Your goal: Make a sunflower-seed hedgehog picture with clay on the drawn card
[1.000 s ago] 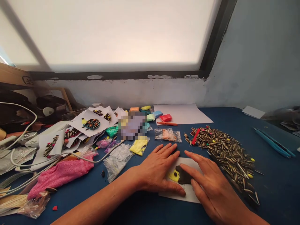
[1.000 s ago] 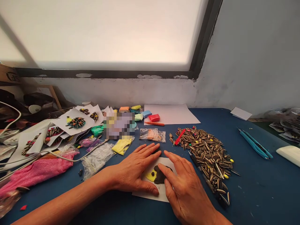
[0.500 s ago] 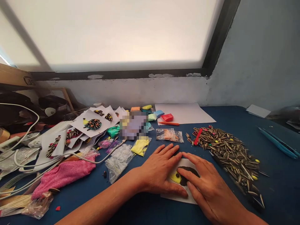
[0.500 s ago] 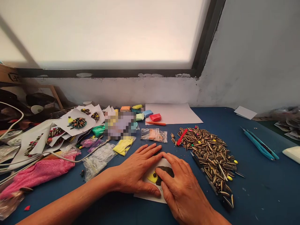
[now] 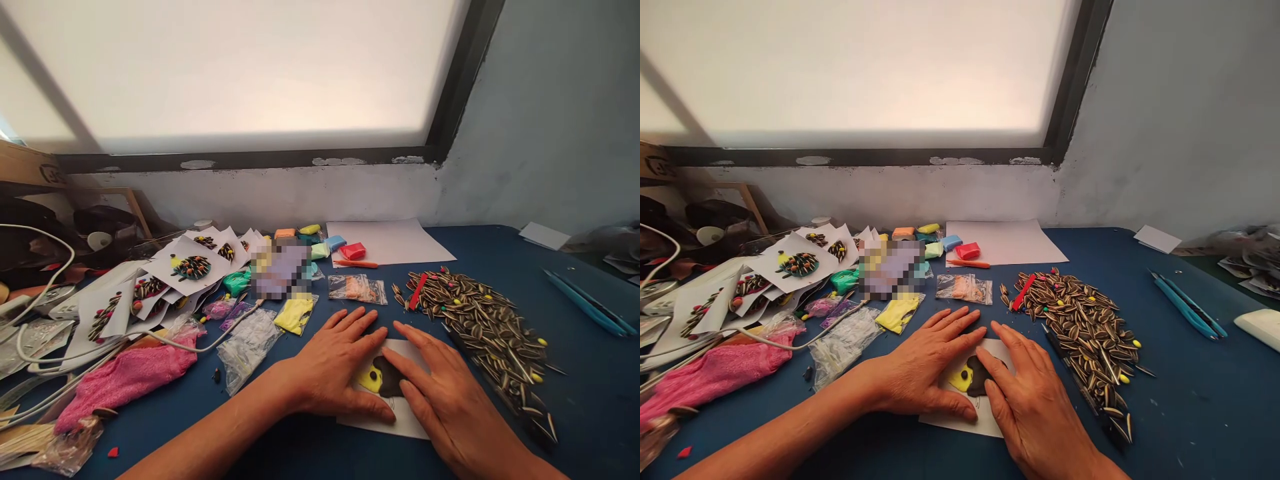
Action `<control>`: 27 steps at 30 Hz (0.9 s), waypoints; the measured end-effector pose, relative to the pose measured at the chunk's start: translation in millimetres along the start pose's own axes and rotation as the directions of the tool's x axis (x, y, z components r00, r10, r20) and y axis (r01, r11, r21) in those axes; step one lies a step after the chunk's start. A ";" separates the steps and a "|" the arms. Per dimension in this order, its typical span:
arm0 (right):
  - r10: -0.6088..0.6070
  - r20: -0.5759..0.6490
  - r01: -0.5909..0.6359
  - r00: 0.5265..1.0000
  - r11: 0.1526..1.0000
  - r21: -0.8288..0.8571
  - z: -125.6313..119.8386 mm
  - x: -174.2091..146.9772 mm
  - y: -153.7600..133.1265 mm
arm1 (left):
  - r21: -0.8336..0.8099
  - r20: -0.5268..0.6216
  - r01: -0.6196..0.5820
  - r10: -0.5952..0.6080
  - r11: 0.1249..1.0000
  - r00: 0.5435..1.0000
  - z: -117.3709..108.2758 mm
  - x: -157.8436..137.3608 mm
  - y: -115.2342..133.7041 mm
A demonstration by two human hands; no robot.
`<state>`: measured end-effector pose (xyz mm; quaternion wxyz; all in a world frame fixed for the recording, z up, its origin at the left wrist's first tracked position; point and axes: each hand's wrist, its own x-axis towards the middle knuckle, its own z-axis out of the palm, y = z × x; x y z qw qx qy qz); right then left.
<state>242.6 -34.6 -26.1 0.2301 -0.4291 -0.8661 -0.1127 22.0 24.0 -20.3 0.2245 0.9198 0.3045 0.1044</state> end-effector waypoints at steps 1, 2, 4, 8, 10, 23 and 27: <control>0.001 -0.004 -0.001 1.000 1.000 -0.008 -0.6 -1.4 1.0 | -0.001 -0.001 0.000 0.000 1.000 1.000 0.0 0.0 0.0; -0.002 -0.008 0.001 1.000 1.000 -0.016 -0.9 -3.0 2.1 | -0.002 -0.001 0.002 -0.002 1.000 1.000 -0.1 -0.1 0.0; -0.021 -0.009 0.020 1.000 0.999 -0.032 -0.5 -5.8 4.0 | -0.005 0.001 0.005 -0.005 1.000 1.000 -0.4 -0.4 0.1; -0.056 0.013 0.057 0.998 0.996 -0.065 2.0 -8.2 5.2 | -0.011 0.003 0.002 -0.002 1.000 1.000 -1.4 -0.8 0.1; -0.052 0.015 0.053 0.999 0.996 -0.070 1.5 -8.0 4.9 | -0.007 0.005 0.003 -0.003 1.000 1.000 -1.4 -0.9 -0.1; -0.140 -0.028 0.137 0.990 0.987 -0.086 -7.0 -6.7 -1.8 | 0.021 -0.002 0.011 -0.011 1.000 1.000 0.9 -1.0 -1.0; -0.145 -0.021 0.145 0.989 0.989 -0.042 -7.8 -8.1 -2.2 | 0.033 0.003 0.015 -0.015 0.999 1.000 1.2 -1.0 -1.3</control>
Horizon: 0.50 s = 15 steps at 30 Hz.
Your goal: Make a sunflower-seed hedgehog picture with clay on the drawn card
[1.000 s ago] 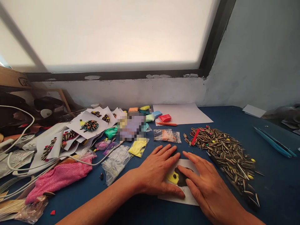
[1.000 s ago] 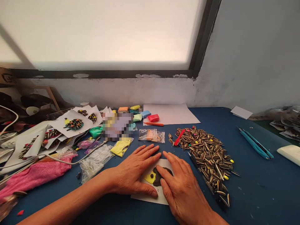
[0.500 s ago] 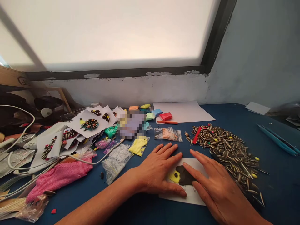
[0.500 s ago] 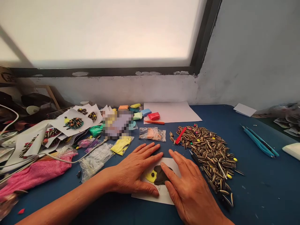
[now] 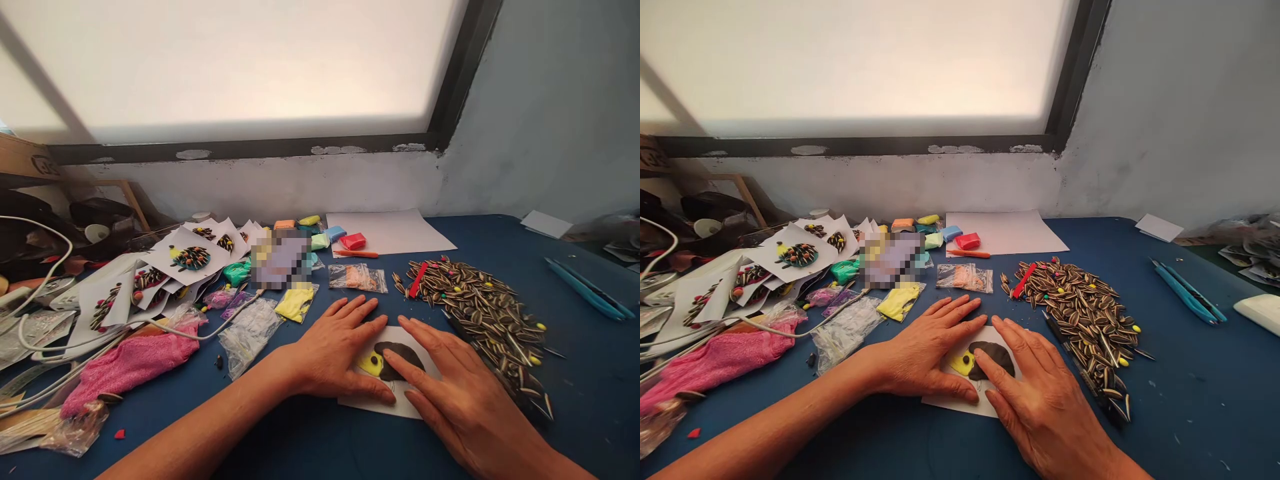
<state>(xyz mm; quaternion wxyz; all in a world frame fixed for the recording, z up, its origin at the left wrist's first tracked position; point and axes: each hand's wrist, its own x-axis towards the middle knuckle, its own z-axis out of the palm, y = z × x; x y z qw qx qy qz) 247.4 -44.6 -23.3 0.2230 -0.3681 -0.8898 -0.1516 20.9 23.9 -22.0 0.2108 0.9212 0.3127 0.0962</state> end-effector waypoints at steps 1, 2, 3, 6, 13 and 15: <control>-0.007 0.002 0.007 1.000 1.000 0.010 0.0 -0.3 0.0 | 0.001 0.000 0.000 0.000 1.000 1.000 0.2 0.0 -0.1; -0.012 0.002 0.012 1.000 1.000 0.017 0.1 -0.5 0.0 | 0.002 -0.002 0.000 0.000 1.000 1.000 0.3 0.0 -0.2; -0.017 0.002 0.017 1.000 1.000 0.021 0.2 -0.5 -0.1 | 0.003 -0.004 0.001 -0.001 1.000 1.000 0.4 0.1 -0.2; -0.026 0.002 0.026 1.000 0.999 0.029 0.1 0.2 -0.4 | 0.006 -0.005 0.006 -0.006 1.000 1.000 0.1 0.1 0.4; -0.047 -0.020 0.048 0.999 0.997 0.056 -1.9 1.0 -1.8 | 0.007 -0.003 0.007 -0.007 1.000 1.000 -0.6 -0.1 0.9; -0.060 -0.001 0.060 0.998 0.997 0.051 -1.7 1.3 -2.3 | 0.013 -0.007 0.002 -0.002 1.000 1.000 -0.3 -0.2 0.6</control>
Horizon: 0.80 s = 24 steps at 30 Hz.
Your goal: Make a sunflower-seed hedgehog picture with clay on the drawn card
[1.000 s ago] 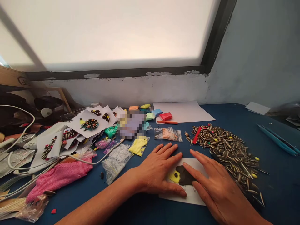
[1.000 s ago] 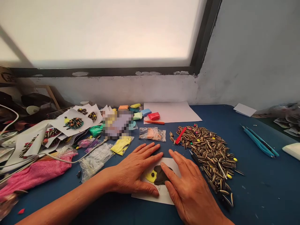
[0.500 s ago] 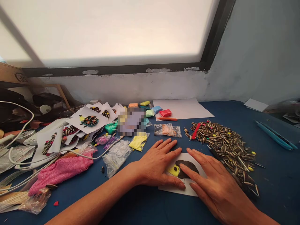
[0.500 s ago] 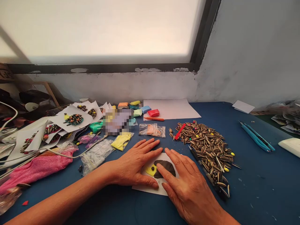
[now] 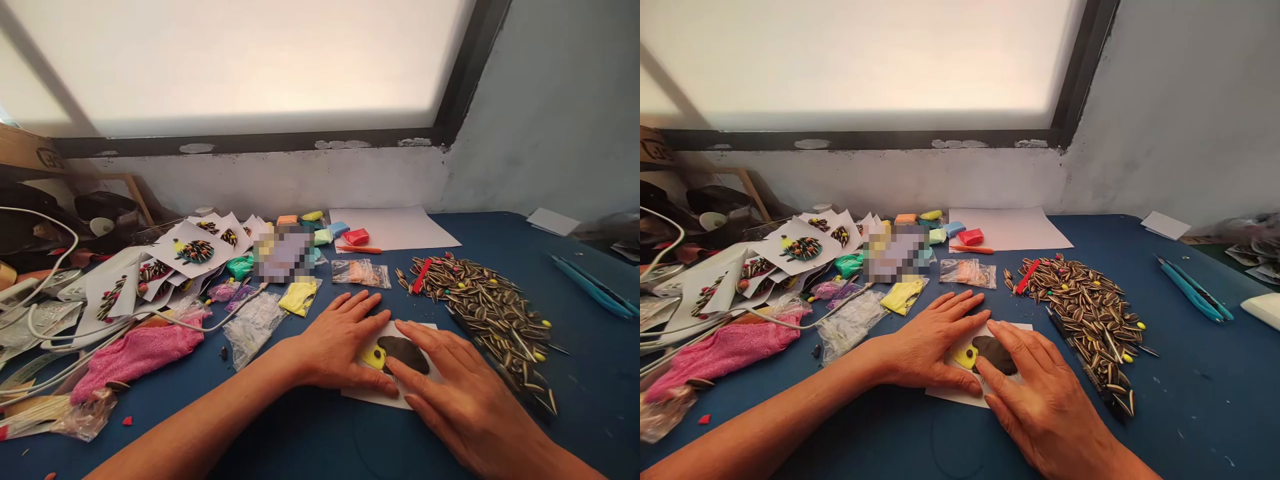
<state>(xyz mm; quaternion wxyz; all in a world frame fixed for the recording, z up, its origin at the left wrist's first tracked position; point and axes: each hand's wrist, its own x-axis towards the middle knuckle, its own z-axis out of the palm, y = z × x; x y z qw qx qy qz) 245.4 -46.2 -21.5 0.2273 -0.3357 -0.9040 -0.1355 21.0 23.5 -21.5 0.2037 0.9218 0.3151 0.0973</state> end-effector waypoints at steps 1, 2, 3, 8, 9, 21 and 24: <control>-0.005 0.008 0.005 1.000 1.000 0.001 0.1 0.2 -0.2 | 0.003 0.000 -0.001 0.001 1.000 1.000 0.1 0.0 -0.1; -0.006 0.014 0.006 1.000 1.000 0.005 0.2 0.3 -0.3 | 0.006 0.000 -0.001 0.001 1.000 1.000 0.2 0.0 -0.2; -0.002 0.013 0.002 1.000 1.000 0.012 0.1 0.3 -0.3 | 0.009 0.000 0.000 0.000 1.000 1.000 0.3 0.0 -0.3; 0.018 -0.022 -0.017 1.000 0.999 0.045 -0.4 -1.8 0.4 | 0.008 0.004 0.002 -0.002 1.000 1.000 0.3 0.2 -0.6; 0.013 -0.012 -0.012 1.000 0.999 0.046 -0.4 -2.2 0.4 | 0.009 0.004 -0.001 0.001 1.000 1.000 0.4 0.2 -0.8; 0.039 -0.019 -0.039 0.999 0.998 -0.044 -3.2 2.9 5.3 | -0.003 -0.001 0.005 -0.005 1.000 1.000 0.1 0.3 0.6; 0.033 0.009 -0.032 0.999 0.998 -0.053 -4.1 5.7 6.0 | -0.002 0.002 0.009 -0.009 1.000 1.000 -0.5 0.2 1.2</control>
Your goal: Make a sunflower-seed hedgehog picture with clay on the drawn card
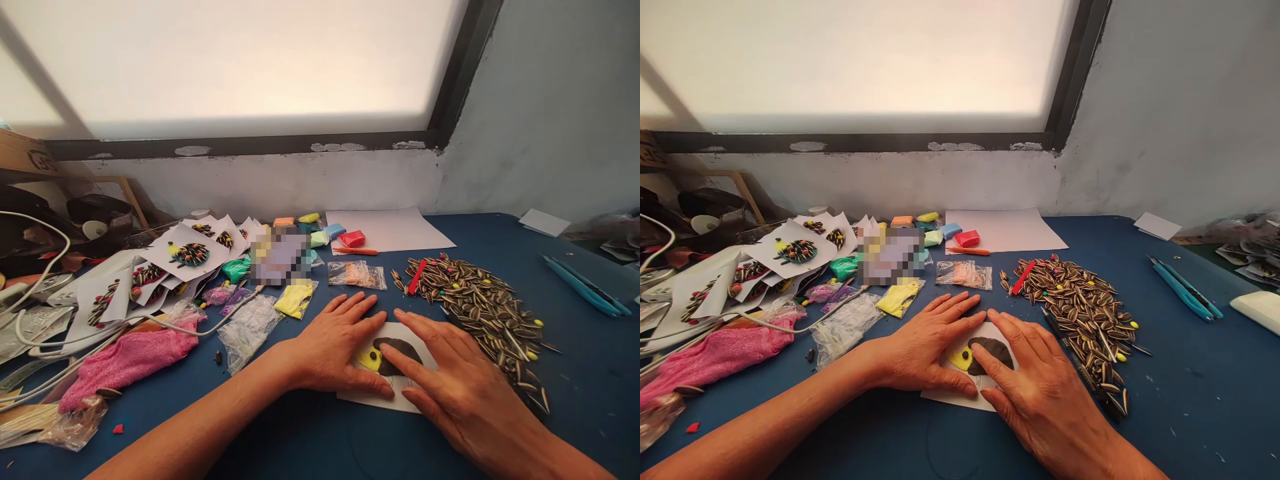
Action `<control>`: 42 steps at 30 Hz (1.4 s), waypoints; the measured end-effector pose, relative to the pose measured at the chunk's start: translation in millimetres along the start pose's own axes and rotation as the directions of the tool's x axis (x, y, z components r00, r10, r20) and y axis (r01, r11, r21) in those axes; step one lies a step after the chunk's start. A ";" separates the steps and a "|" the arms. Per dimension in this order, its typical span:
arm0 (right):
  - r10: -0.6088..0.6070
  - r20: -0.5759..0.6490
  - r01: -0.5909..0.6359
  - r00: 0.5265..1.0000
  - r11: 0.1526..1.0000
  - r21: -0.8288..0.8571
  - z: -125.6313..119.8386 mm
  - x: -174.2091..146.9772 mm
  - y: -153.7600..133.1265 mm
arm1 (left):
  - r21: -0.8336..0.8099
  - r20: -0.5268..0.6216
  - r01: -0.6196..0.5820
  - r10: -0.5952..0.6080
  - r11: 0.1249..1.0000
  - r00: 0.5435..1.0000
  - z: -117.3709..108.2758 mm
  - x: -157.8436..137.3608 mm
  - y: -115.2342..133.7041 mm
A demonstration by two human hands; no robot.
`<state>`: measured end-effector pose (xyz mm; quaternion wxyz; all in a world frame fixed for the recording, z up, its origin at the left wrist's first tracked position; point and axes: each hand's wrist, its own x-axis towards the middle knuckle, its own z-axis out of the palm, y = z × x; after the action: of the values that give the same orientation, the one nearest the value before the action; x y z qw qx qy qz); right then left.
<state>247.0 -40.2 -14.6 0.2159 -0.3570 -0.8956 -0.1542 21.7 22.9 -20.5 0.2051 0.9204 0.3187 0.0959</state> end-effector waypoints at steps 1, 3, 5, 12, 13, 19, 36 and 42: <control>-0.006 0.014 0.006 1.000 1.000 0.005 0.2 0.5 -0.3 | -0.003 -0.001 0.002 -0.002 1.000 1.000 0.0 -0.1 0.0; -0.008 0.039 0.007 0.999 1.000 0.013 1.2 0.7 -1.2 | -0.008 -0.003 0.003 -0.003 1.000 1.000 0.4 -0.1 -0.3; 0.002 0.051 -0.003 0.999 1.000 0.019 2.3 0.1 -2.1 | -0.009 -0.003 -0.003 0.003 1.000 1.000 1.1 -0.1 -0.8; 0.012 0.028 -0.013 1.000 1.000 0.024 3.6 -3.2 -0.5 | -0.007 -0.003 -0.005 0.005 1.000 1.000 1.3 0.0 -1.2; 0.014 0.017 -0.014 1.000 1.000 0.027 3.7 -3.7 0.0 | -0.005 -0.002 -0.004 0.004 1.000 1.000 0.9 0.1 -1.0; 0.017 0.010 -0.017 1.000 0.999 -0.030 5.1 -3.9 1.0 | -0.009 0.010 -0.007 0.007 1.000 1.000 -0.6 -0.1 0.0; 0.013 0.038 -0.007 0.999 0.988 -0.152 4.4 -13.9 -1.7 | -0.041 0.030 0.017 -0.016 0.999 0.999 -1.9 0.5 0.5; 0.033 0.024 -0.029 0.999 0.987 -0.159 3.1 -13.8 -2.1 | -0.034 0.034 0.019 -0.018 0.999 0.999 -2.1 0.3 0.9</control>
<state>253.7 -48.3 -24.3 0.1774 -0.3889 -0.8777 -0.2167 21.7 23.1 -18.2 0.2269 0.9153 0.3219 0.0839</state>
